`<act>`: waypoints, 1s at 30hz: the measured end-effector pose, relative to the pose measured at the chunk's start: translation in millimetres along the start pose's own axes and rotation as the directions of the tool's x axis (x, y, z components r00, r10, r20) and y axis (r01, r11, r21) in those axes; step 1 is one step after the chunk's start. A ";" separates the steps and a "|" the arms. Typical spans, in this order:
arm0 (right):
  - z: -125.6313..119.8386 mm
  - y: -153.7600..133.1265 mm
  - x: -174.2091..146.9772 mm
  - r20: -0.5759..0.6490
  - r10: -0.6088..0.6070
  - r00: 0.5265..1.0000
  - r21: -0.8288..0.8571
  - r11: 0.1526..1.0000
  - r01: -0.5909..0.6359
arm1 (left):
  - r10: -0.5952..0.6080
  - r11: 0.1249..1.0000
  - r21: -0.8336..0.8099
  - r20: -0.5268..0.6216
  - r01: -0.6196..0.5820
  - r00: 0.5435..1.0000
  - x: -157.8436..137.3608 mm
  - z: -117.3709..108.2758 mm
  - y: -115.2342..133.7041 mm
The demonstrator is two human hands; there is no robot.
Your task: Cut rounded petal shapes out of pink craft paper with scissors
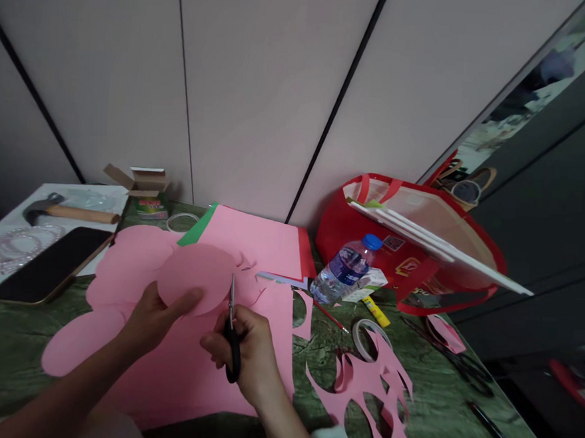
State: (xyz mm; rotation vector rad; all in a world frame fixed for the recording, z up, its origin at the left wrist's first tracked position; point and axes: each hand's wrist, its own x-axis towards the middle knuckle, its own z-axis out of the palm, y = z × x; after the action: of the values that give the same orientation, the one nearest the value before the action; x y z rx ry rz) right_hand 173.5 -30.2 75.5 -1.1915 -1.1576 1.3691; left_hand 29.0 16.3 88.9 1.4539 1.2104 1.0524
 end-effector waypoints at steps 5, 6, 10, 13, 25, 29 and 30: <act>-0.6 1.2 -0.8 0.008 0.007 1.000 0.024 1.000 -0.007 | 0.041 0.998 0.046 -0.040 -0.039 0.998 1.2 0.0 -1.6; -0.4 1.2 -1.0 0.008 0.007 1.000 0.026 1.000 -0.008 | 0.049 0.998 0.048 -0.047 -0.047 0.998 1.3 -0.1 -1.8; 1.1 0.9 -1.1 0.012 0.013 1.000 0.032 0.999 -0.014 | 0.053 0.998 0.026 -0.073 -0.051 0.996 0.9 0.1 0.4; 2.5 0.1 -0.6 0.014 0.018 1.000 0.037 0.999 -0.019 | 0.024 1.000 0.019 -0.086 -0.022 0.996 -0.3 0.6 4.4; -2.5 5.4 3.2 0.011 -0.064 0.998 0.046 0.997 0.063 | -0.012 1.000 -0.029 0.019 0.012 1.000 -3.7 0.9 2.3; -2.6 4.4 3.0 0.003 -0.070 0.998 0.017 0.997 0.070 | -0.040 0.998 -0.050 0.028 0.041 0.999 -2.0 2.2 0.5; -2.5 4.1 3.0 -0.004 -0.070 0.998 0.009 0.997 0.070 | -0.041 0.998 -0.052 0.025 0.042 0.999 -1.8 2.2 0.1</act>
State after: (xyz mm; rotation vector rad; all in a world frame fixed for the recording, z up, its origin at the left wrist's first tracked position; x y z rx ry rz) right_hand 175.4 -27.5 70.9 -1.1362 -1.1785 1.3173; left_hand 30.9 14.3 88.5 1.3913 1.1826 1.0284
